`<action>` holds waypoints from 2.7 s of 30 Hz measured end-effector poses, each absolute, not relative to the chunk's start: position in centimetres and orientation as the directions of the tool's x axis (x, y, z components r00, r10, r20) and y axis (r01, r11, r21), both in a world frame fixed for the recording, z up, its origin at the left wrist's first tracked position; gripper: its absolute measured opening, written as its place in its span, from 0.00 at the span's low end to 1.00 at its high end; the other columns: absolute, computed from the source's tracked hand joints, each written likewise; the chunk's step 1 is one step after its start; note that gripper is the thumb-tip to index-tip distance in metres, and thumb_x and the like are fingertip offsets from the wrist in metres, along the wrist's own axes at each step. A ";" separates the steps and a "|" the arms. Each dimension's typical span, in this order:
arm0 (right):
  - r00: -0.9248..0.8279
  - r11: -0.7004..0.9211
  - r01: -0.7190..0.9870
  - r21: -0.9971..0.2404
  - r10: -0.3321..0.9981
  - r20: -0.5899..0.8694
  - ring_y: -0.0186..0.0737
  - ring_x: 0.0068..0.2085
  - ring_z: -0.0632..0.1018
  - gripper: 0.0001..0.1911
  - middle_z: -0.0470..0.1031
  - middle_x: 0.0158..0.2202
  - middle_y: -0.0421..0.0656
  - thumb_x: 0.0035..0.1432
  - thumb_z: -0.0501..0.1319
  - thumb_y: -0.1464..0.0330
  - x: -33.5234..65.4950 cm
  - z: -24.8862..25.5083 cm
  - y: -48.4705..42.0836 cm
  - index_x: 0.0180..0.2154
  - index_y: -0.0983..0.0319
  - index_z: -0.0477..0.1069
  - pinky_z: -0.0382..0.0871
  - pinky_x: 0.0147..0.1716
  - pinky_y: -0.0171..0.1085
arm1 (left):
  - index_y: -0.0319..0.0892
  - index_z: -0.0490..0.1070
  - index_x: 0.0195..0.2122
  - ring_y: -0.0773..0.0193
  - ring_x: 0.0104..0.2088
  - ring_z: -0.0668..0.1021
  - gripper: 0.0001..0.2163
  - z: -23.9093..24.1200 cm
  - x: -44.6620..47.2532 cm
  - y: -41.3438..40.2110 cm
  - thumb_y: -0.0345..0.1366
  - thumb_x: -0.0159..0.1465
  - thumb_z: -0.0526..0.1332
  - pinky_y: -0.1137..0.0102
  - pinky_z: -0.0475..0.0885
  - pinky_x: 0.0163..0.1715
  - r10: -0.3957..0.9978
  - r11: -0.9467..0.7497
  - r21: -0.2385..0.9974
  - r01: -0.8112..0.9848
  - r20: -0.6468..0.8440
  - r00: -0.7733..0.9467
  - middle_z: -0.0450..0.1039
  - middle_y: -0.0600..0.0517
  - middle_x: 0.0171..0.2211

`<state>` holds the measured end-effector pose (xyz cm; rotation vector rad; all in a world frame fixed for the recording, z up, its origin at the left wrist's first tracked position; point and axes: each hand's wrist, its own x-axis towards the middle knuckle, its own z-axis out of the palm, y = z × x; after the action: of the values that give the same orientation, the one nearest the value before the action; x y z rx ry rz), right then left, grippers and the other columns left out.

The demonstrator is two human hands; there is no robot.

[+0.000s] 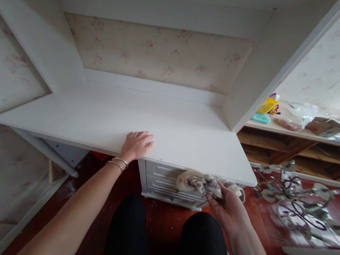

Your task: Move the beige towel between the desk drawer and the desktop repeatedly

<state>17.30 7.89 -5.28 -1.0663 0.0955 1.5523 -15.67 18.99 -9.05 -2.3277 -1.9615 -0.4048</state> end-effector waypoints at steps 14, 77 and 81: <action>0.063 -0.266 -0.755 -0.599 0.880 -0.470 0.36 0.29 0.79 0.09 0.79 0.33 0.43 0.63 0.56 0.78 7.1 3.4 17.7 0.42 0.64 0.72 0.77 0.26 0.32 | 0.54 0.73 0.55 0.55 0.62 0.70 0.17 -8.8 -15.7 18.1 0.47 0.70 0.52 0.51 0.56 0.64 0.948 -0.186 0.164 0.969 0.288 0.133 0.70 0.52 0.62; 0.518 -0.526 0.765 -0.373 0.845 -0.129 0.67 0.57 0.74 0.33 0.74 0.52 0.67 0.68 0.41 0.56 32.7 -9.2 20.1 0.55 0.70 0.75 0.70 0.52 0.58 | 0.45 0.78 0.41 0.49 0.41 0.81 0.18 -8.1 -15.6 19.2 0.40 0.67 0.47 0.63 0.70 0.37 0.936 0.279 0.092 0.956 0.198 -0.292 0.81 0.41 0.39; 0.521 -0.530 0.759 -0.379 0.843 -0.134 0.66 0.57 0.74 0.33 0.75 0.52 0.67 0.68 0.41 0.57 32.6 -9.1 20.1 0.55 0.70 0.75 0.69 0.52 0.57 | 0.45 0.77 0.40 0.50 0.40 0.81 0.18 -8.1 -15.6 19.1 0.40 0.67 0.47 0.64 0.70 0.36 0.940 0.264 0.078 0.961 0.202 -0.274 0.81 0.42 0.39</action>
<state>32.58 20.06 -9.10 -2.4912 -1.3451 0.4404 -15.59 19.10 -8.06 -1.8180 -2.4042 -0.2805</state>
